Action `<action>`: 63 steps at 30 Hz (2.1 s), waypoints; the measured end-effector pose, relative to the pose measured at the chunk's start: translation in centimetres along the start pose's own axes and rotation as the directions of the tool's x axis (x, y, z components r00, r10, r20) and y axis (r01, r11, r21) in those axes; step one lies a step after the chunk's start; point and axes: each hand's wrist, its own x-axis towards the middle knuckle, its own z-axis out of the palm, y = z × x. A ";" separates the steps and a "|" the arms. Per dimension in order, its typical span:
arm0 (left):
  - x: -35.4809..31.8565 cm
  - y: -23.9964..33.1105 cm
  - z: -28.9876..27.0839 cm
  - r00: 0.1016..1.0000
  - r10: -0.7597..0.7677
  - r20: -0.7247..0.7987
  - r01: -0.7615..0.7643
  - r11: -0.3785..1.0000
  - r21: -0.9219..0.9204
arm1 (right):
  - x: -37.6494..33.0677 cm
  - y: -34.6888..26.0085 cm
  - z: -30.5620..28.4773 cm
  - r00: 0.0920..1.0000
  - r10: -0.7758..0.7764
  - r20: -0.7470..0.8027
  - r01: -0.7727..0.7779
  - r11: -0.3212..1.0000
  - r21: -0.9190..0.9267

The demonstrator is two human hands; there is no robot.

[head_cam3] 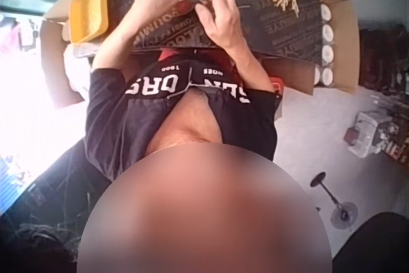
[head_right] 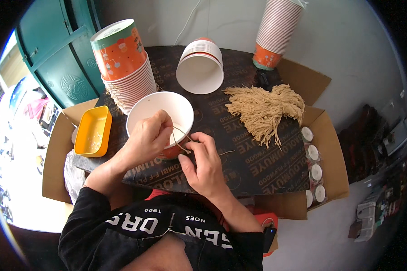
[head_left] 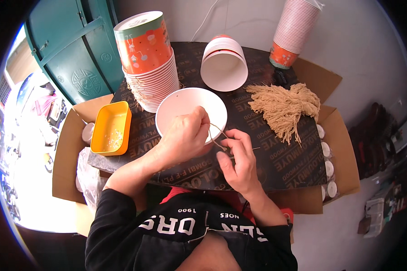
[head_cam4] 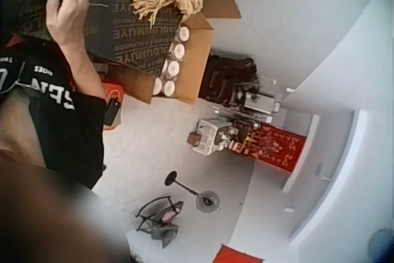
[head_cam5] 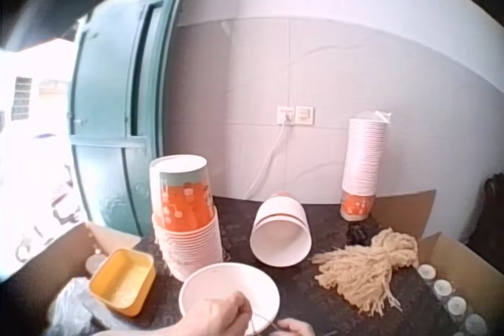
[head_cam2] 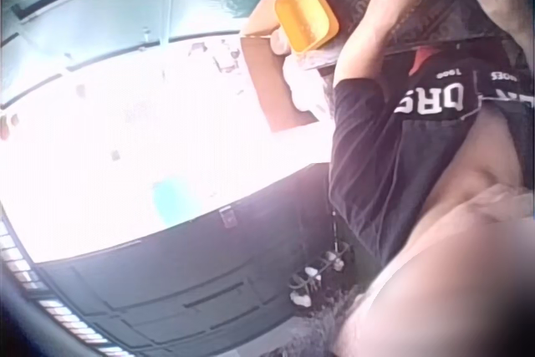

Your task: Attaching strings to the rims of paper bowls for packaging.

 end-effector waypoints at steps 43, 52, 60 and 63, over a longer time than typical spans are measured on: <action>0.0 0.3 -0.6 0.923 0.383 0.049 -0.381 0.924 -0.039 | 0.4 -0.1 2.1 0.788 0.563 0.250 -0.477 0.301 0.825; -0.5 0.4 -0.7 0.929 0.357 0.100 -0.358 0.934 -0.014 | 0.2 -0.5 1.8 0.786 0.552 0.280 -0.487 0.273 0.830; -1.1 0.7 -0.5 0.929 0.369 0.001 -0.365 0.917 0.162 | -0.1 -0.7 1.9 0.804 0.530 0.270 -0.456 0.260 0.851; -1.2 0.9 -0.5 0.930 0.367 0.007 -0.363 0.915 0.177 | -0.1 -1.0 1.9 0.811 0.530 0.249 -0.465 0.325 0.823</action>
